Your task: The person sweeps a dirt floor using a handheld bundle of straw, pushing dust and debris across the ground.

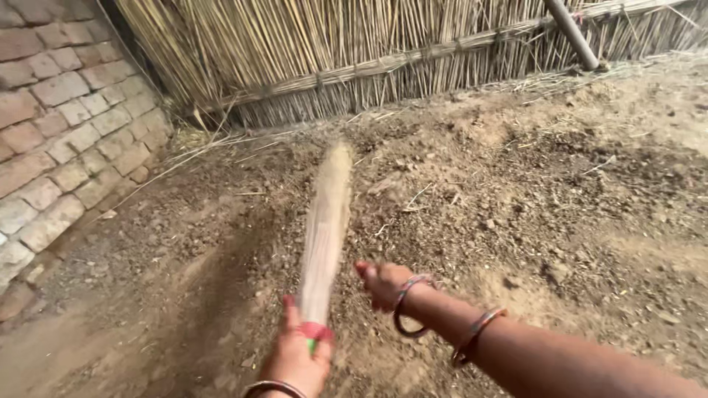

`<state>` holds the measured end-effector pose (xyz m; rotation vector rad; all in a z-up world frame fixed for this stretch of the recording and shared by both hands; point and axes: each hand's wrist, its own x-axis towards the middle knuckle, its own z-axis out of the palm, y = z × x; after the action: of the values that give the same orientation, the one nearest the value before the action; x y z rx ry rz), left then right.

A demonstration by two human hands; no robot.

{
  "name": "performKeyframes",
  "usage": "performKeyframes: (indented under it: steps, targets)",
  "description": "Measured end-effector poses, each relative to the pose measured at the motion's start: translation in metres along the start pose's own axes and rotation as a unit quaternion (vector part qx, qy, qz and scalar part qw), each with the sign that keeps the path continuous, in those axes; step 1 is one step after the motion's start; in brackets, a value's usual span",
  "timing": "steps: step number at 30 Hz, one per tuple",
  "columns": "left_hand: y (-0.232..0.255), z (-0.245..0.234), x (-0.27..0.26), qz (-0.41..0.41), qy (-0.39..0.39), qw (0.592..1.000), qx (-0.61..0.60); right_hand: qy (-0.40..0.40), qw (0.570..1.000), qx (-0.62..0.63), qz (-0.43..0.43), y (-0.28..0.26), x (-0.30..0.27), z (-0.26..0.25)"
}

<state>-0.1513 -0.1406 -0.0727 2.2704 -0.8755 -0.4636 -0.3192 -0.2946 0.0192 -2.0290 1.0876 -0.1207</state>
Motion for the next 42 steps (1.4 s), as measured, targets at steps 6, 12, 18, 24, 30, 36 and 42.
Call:
performKeyframes:
  steps: [6, 12, 18, 24, 30, 36, 42]
  targets:
    - [-0.019, 0.025, 0.050, -0.166, 0.106, 0.975, -0.104, -0.034, 0.999, 0.002, 0.009, -0.018, -0.028, 0.003]
    - [0.042, 0.050, -0.019, -0.035, -0.121, 0.992, -0.014, -0.124, 0.983, 0.089, 0.099, -0.015, -0.047, -0.010]
    - [0.119, 0.025, -0.043, 0.168, -0.082, 0.979, -0.083, -0.080, 0.961, 0.245, 0.102, -0.003, -0.046, -0.021]
    - [0.094, -0.042, -0.025, 0.118, -0.244, 0.950, -0.155, 0.002, 0.968, 0.252, -0.005, 0.021, -0.042, -0.026]
    - [0.057, -0.063, 0.017, 0.045, -0.056, 0.980, -0.186, -0.142, 0.989, -0.022, -0.031, 0.011, -0.092, 0.005]
    - [0.042, -0.063, 0.028, -0.005, -0.004, 0.999, -0.050, -0.180, 0.806, -0.558, -0.081, 0.065, -0.066, -0.018]
    - [0.033, -0.092, 0.041, -0.047, 0.092, 0.994, -0.044, 0.066, 0.983, 0.033, 0.166, 0.049, -0.057, -0.031]
